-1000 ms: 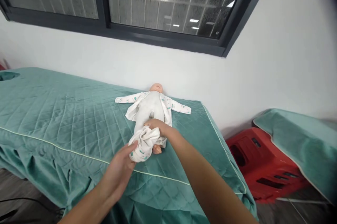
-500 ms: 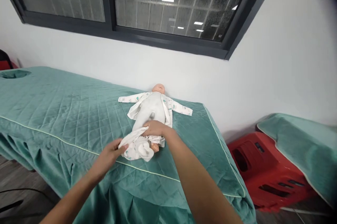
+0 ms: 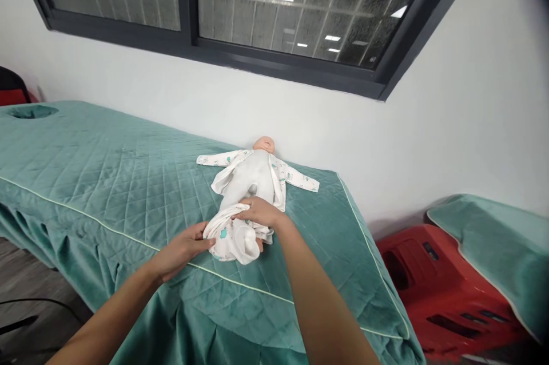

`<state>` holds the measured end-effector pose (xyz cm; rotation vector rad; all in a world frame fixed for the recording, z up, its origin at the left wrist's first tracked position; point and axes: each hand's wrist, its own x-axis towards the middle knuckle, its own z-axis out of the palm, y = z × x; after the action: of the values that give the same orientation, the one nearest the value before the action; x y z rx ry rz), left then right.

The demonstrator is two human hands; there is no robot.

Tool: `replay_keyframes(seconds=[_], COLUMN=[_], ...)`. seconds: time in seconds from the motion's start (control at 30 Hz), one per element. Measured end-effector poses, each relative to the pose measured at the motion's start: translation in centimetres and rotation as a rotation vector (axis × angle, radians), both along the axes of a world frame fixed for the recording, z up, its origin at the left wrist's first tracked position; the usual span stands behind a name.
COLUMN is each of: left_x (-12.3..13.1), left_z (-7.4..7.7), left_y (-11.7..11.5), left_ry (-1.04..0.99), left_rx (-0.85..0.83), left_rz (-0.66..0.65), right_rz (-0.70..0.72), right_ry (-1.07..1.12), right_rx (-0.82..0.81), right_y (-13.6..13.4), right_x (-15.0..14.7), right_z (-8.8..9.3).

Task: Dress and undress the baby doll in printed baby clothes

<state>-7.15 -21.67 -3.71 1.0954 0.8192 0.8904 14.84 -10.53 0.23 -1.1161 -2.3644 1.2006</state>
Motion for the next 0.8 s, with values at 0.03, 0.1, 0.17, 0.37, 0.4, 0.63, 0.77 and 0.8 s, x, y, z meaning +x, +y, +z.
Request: replay_keyframes(seconds=[0.03, 0.1, 0.17, 0.37, 0.4, 0.63, 0.77, 0.8], left_x=[0.0, 0.1, 0.1, -0.7, -0.8, -0.4, 0.0, 0.1], left_z=[-0.1, -0.4, -0.7, -1.9, -2.1, -2.6, -3.1, -3.1], left_y=[0.2, 1.0, 2.1, 6.7, 7.4, 10.8, 11.8, 12.1], left_ry=[-0.001, 0.038, 0.117, 0.347, 0.371, 0.485, 0.726, 0.785], left_rx=[0.003, 0.033, 0.098, 0.322, 0.354, 0.547, 0.654, 0.669], left_rz=[0.002, 0.021, 0.07, 0.237, 0.248, 0.343, 0.39, 0.398], right_rz=[0.001, -0.002, -0.015, -0.079, -0.085, -0.111, -0.169, -0.183], right_ry=[0.023, 0.082, 0.127, 0.157, 0.161, 0.174, 0.195, 0.202], right_rx=[-0.006, -0.018, -0.03, -0.093, -0.105, -0.128, -0.156, -0.157], right_y=[-0.1, -0.2, -0.2, -0.1, -0.1, -0.2, 0.5, 0.7], right_x=[0.1, 0.2, 0.3, 0.5, 0.5, 0.6, 0.7, 0.7], right_z=[0.0, -0.1, -0.2, -0.6, -0.6, -0.4, -0.6, -0.7])
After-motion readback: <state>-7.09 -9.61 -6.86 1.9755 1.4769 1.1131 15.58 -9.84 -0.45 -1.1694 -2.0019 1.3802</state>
